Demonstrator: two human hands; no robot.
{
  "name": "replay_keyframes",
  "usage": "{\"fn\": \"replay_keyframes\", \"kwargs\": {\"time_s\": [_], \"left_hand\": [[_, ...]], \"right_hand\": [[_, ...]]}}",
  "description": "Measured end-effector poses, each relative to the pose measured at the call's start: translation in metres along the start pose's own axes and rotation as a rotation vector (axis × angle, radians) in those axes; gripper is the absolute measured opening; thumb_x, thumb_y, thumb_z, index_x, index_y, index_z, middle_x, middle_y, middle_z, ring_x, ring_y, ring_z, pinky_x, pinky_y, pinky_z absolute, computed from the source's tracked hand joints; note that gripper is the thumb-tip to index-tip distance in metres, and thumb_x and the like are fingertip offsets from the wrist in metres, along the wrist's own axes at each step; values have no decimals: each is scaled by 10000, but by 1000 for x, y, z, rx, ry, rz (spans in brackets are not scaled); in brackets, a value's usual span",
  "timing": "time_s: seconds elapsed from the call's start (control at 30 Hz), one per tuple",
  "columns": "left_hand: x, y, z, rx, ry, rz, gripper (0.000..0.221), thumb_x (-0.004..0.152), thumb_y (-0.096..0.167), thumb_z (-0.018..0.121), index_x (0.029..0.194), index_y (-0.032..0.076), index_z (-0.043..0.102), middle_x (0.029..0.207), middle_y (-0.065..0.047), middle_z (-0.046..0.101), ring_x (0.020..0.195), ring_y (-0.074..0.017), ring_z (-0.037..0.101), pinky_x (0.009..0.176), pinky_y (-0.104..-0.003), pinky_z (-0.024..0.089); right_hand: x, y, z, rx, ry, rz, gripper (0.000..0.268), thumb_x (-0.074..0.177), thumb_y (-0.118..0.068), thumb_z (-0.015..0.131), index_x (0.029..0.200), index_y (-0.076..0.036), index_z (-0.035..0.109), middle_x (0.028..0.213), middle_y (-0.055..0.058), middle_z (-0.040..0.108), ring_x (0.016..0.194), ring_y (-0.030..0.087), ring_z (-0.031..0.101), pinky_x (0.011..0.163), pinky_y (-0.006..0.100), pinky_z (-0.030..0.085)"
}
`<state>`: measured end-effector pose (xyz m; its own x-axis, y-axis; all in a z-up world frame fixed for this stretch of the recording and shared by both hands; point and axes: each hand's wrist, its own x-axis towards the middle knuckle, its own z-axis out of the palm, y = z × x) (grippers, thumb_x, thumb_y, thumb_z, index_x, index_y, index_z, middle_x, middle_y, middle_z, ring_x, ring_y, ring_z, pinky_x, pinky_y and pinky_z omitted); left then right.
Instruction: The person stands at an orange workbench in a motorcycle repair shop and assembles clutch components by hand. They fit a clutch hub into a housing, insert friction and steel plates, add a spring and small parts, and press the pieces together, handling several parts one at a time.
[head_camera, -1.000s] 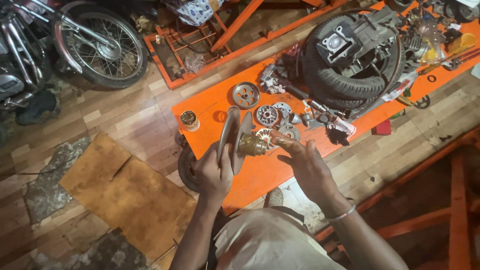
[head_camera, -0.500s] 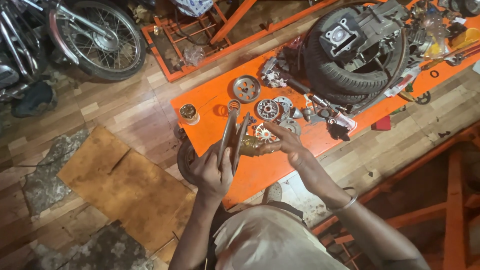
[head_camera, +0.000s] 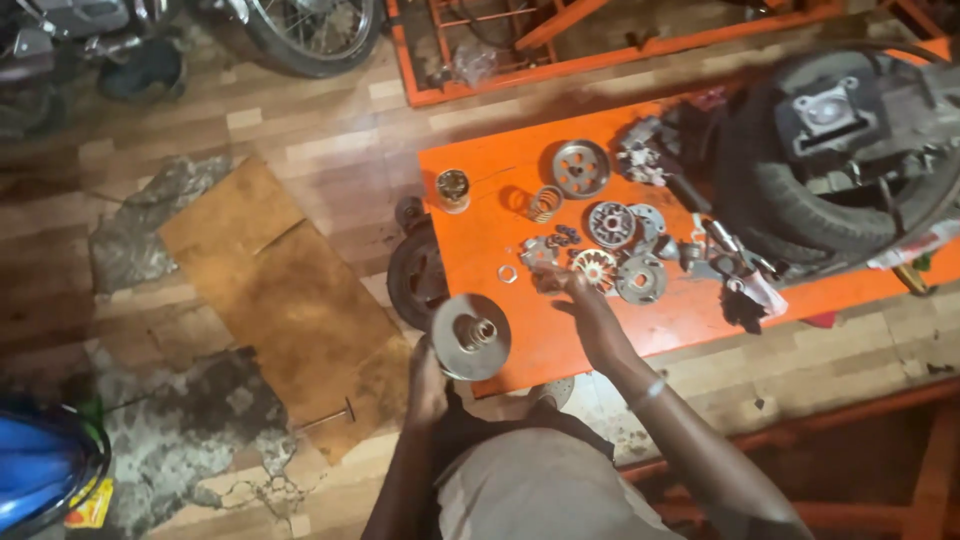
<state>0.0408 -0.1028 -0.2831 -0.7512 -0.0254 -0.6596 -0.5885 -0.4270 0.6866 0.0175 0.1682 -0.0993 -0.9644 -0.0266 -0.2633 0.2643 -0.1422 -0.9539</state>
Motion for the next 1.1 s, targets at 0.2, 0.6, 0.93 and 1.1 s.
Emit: {"fn": "replay_keyframes", "kwargs": {"time_s": [0.2, 0.6, 0.93, 1.1], "left_hand": [[21, -54, 23, -130, -171, -320, 502, 1039, 304, 367, 1524, 174, 390, 1459, -64, 545, 1282, -212, 575, 1077, -433, 480], [136, -14, 21, 989, -80, 496, 270, 998, 298, 652, 1041, 44, 734, 948, -183, 748, 889, -357, 722, 795, -446, 555], [233, 113, 115, 1129, 160, 943, 1021, 488, 351, 1008, 1343, 15, 563, 1292, -259, 625, 1178, -475, 553, 980, -615, 434], [247, 92, 99, 790, -101, 910, 837, 647, 301, 953, 1333, 32, 556, 1202, -177, 652, 1132, -368, 630, 970, -467, 503]], "right_hand": [[68, 15, 22, 375, -16, 278, 658, 1012, -650, 350, 1295, -104, 583, 1417, 110, 608, 1244, 254, 595, 974, 440, 446], [101, 21, 32, 784, 4, 284, 794, 998, -744, 314, 1348, -81, 577, 1389, 133, 611, 1146, 309, 612, 926, 436, 461], [133, 10, 55, 810, 19, 198, 847, 981, -773, 313, 1454, -91, 481, 1113, 108, 639, 986, 280, 619, 863, 458, 477], [152, 5, 66, 806, -47, 220, 911, 935, -810, 300, 1561, -155, 394, 884, 76, 571, 770, 246, 540, 742, 419, 434]]}}
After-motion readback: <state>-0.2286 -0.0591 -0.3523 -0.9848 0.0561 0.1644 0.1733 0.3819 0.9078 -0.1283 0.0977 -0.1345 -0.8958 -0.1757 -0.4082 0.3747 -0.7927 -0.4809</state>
